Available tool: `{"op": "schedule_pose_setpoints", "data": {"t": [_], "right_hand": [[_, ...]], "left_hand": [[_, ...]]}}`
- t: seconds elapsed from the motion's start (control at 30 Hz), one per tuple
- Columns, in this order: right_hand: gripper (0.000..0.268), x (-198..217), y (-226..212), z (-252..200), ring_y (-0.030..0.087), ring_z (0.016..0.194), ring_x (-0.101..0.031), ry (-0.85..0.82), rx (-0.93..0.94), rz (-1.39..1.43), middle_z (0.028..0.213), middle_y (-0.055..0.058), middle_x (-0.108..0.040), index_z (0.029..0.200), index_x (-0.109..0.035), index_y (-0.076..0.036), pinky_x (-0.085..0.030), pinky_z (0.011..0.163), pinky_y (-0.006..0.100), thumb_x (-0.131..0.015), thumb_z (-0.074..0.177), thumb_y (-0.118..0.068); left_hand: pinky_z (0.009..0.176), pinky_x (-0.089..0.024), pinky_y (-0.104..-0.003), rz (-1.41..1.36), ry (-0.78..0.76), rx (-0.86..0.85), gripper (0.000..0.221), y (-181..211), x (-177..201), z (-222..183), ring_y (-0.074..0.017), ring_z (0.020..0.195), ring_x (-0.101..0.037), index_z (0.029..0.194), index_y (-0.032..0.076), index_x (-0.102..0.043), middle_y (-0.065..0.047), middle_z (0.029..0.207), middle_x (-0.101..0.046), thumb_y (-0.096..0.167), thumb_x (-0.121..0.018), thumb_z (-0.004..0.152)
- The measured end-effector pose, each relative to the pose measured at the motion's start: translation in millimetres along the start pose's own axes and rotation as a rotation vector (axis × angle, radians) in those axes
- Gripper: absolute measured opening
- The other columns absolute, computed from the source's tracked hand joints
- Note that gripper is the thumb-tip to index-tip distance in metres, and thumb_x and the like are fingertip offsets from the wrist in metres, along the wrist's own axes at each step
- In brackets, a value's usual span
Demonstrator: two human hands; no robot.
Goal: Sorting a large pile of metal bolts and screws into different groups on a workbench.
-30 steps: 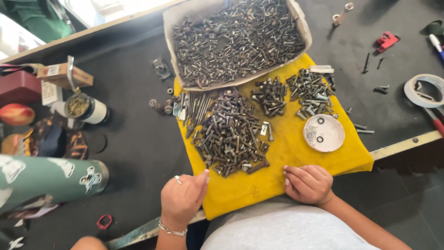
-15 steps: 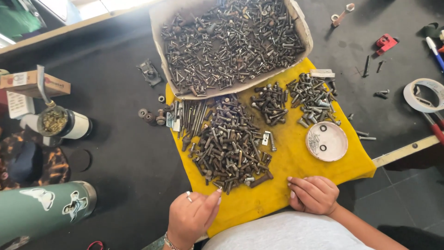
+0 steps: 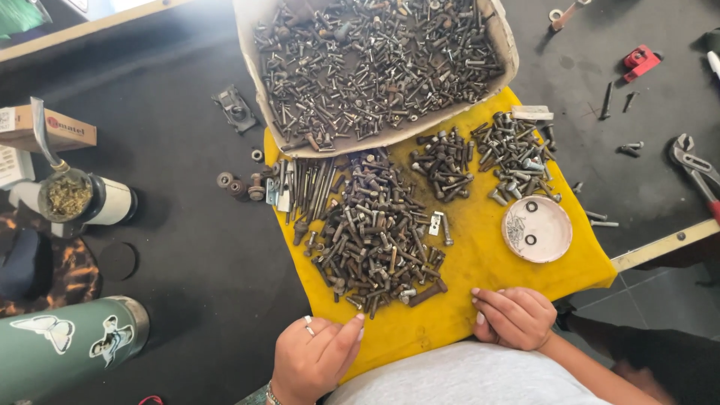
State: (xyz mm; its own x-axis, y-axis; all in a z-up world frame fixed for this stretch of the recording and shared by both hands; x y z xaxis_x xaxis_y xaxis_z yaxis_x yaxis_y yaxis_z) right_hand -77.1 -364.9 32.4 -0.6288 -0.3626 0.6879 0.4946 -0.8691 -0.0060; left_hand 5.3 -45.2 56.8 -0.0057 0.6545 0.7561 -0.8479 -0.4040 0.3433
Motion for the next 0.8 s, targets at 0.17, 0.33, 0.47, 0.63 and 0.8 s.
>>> {"op": "schedule_pose_setpoints", "data": {"t": [0.17, 0.33, 0.47, 0.63, 0.8], "right_hand": [[0.031, 0.1, -0.1, 3.0, 0.013, 0.055, -0.063, 0.015, 0.007, 0.006, 0.082, 0.002, -0.077, 0.075, -0.074, -0.011, -0.051, 0.051, 0.028, -0.053, 0.096, -0.023], [0.032, 0.7, -1.5, 1.5, 0.014, 0.055, -0.064, 0.031, 0.001, 0.013, 0.081, 0.002, -0.077, 0.074, -0.073, -0.011, -0.051, 0.050, 0.029, -0.054, 0.096, -0.024], [0.031, 2.3, -2.3, 0.6, 0.016, 0.056, -0.065, 0.042, 0.003, 0.020, 0.082, 0.003, -0.077, 0.075, -0.074, -0.010, -0.051, 0.050, 0.031, -0.054, 0.096, -0.023], [0.030, 2.8, -5.1, -1.2, 0.017, 0.058, -0.066, 0.063, -0.007, 0.030, 0.082, 0.004, -0.077, 0.076, -0.074, -0.010, -0.052, 0.052, 0.032, -0.055, 0.095, -0.022], [0.023, 5.8, -7.6, 1.4, 0.018, 0.057, -0.063, 0.098, -0.009, 0.046, 0.084, 0.004, -0.076, 0.076, -0.070, -0.010, -0.046, 0.050, 0.031, -0.058, 0.094, -0.017]], "left_hand": [[0.043, -0.041, -0.032, 0.004, 0.008, 0.010, 0.008, 0.8, 2.3, 3.7, -0.0162, 0.050, -0.054, 0.099, 0.007, -0.075, -0.003, 0.063, -0.062, 0.011, -0.075, 0.092], [0.045, -0.042, -0.034, 0.006, -0.046, 0.018, 0.012, -0.9, -1.1, -1.8, -0.0173, 0.051, -0.055, 0.105, 0.006, -0.074, -0.004, 0.064, -0.062, 0.012, -0.073, 0.094], [0.043, -0.038, -0.034, 0.043, -0.037, 0.025, 0.012, -1.6, -3.9, -1.5, -0.0157, 0.047, -0.049, 0.107, 0.009, -0.072, -0.002, 0.060, -0.058, 0.013, -0.070, 0.096], [0.044, -0.035, -0.035, 0.131, 0.011, 0.014, 0.013, -3.8, -6.1, -4.0, -0.0162, 0.045, -0.042, 0.111, 0.011, -0.067, 0.001, 0.057, -0.050, 0.014, -0.066, 0.098], [0.045, -0.033, -0.035, 0.255, 0.069, -0.097, 0.012, 6.4, 3.0, 11.5, -0.0174, 0.051, -0.047, 0.109, 0.008, -0.068, -0.001, 0.064, -0.056, 0.013, -0.069, 0.098]]}}
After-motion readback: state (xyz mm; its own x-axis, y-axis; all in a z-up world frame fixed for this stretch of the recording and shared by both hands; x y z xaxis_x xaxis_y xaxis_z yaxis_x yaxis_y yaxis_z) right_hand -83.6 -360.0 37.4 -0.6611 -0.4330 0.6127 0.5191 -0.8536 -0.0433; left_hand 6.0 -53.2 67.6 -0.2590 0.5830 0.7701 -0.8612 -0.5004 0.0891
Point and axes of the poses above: each hand's wrist, its own z-axis towards the middle knuckle, its own x-axis out of the back of the hand, y = z × x, the point moved 1 cm from there along z, towards the middle knuckle
